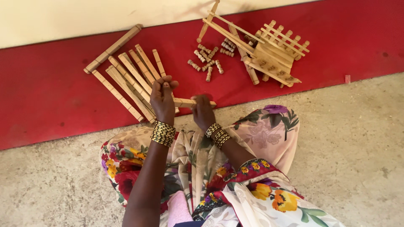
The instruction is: The person sits on the floor assembling a wooden toy from loose parts. They pick up small wooden pegs and sticks, fit pegs into holes in the sticks by hand, and set completed pieces with the pile of parts and the partially built wooden toy frame.
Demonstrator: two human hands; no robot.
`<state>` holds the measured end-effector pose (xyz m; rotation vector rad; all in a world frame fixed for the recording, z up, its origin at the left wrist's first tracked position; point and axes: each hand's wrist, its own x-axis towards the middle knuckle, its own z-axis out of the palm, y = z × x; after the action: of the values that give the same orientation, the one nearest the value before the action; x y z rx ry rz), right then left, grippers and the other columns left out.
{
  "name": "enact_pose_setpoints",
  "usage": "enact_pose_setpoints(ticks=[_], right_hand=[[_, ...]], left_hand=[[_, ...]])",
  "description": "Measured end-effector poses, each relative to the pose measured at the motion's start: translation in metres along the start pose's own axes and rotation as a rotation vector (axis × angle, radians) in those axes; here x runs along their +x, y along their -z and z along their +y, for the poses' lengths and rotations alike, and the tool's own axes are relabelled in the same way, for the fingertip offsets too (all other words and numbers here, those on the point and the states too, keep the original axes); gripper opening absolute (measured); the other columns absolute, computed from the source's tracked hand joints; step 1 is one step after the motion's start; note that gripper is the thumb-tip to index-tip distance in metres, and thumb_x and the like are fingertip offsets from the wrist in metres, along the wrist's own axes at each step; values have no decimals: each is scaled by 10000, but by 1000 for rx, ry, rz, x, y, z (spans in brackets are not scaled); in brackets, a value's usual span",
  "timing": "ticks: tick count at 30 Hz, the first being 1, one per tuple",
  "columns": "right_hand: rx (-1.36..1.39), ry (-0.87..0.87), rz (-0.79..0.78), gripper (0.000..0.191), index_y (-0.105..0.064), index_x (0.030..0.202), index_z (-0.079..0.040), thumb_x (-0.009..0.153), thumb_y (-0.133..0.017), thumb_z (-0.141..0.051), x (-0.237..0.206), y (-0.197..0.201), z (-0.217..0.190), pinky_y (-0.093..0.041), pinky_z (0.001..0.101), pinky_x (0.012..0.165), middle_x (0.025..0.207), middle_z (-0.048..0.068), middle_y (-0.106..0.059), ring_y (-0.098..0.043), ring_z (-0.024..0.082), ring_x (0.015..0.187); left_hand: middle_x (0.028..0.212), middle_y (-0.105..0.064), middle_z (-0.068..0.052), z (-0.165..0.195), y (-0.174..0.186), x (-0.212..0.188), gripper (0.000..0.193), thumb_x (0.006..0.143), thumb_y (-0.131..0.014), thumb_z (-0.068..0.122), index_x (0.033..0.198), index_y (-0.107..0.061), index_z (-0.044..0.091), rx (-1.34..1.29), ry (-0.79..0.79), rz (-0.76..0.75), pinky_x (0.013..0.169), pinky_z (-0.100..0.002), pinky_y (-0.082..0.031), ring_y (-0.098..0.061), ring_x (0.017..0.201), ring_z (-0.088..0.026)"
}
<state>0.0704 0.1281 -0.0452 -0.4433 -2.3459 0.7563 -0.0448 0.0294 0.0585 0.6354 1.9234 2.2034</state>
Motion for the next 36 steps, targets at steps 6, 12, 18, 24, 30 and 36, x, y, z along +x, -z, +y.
enact_pose_setpoints(ticks=[6,12,18,24,30,36], right_hand=[[222,-224,-34,484,-474,1319,-30,847,-573,8,4,7,-5,-589,435,932,1273,207,-456,-573,345,1145],[360,43,26,611,-351,1510,1,944,-579,28,8,28,-77,-484,489,1116,1505,244,-406,-456,423,1393],[74,130,-45,658,-342,1480,30,875,-601,47,13,27,-85,-403,522,1167,1482,254,-413,-405,445,1409],[66,-59,-119,454,-444,1404,1,971,-576,30,-1,16,-18,-505,447,1061,1393,235,-465,-524,388,1281],[204,-162,-100,447,-488,1394,-28,970,-631,-26,0,18,8,-555,419,945,1380,198,-484,-646,313,1094],[202,-262,-19,608,-401,1473,-4,900,-598,42,12,12,-1,-527,435,988,1404,232,-437,-590,353,1165]], left_hand=[[1014,-748,-103,1,-7,-4,193,1073,-466,29,1126,-650,6,29,-27,-16,912,-318,-619,-742,989,-177],[1026,-736,-92,8,-19,-5,230,1100,-440,101,1106,-658,25,-55,2,-71,880,-310,-615,-728,986,-159],[1063,-716,-113,7,-12,-5,273,1101,-429,173,1109,-657,22,-135,98,-118,860,-319,-624,-721,987,-173],[1068,-718,-127,-1,-1,0,288,1120,-440,198,1110,-660,12,-176,71,-28,978,-357,-636,-737,997,-193],[1185,-693,-142,19,-3,-5,197,1030,-518,104,1188,-620,45,-251,35,-124,1120,-468,-469,-657,1183,-239],[1220,-685,-114,25,-19,-12,207,1087,-452,122,1217,-606,76,-227,-53,-284,1180,-447,-449,-643,1216,-239]])
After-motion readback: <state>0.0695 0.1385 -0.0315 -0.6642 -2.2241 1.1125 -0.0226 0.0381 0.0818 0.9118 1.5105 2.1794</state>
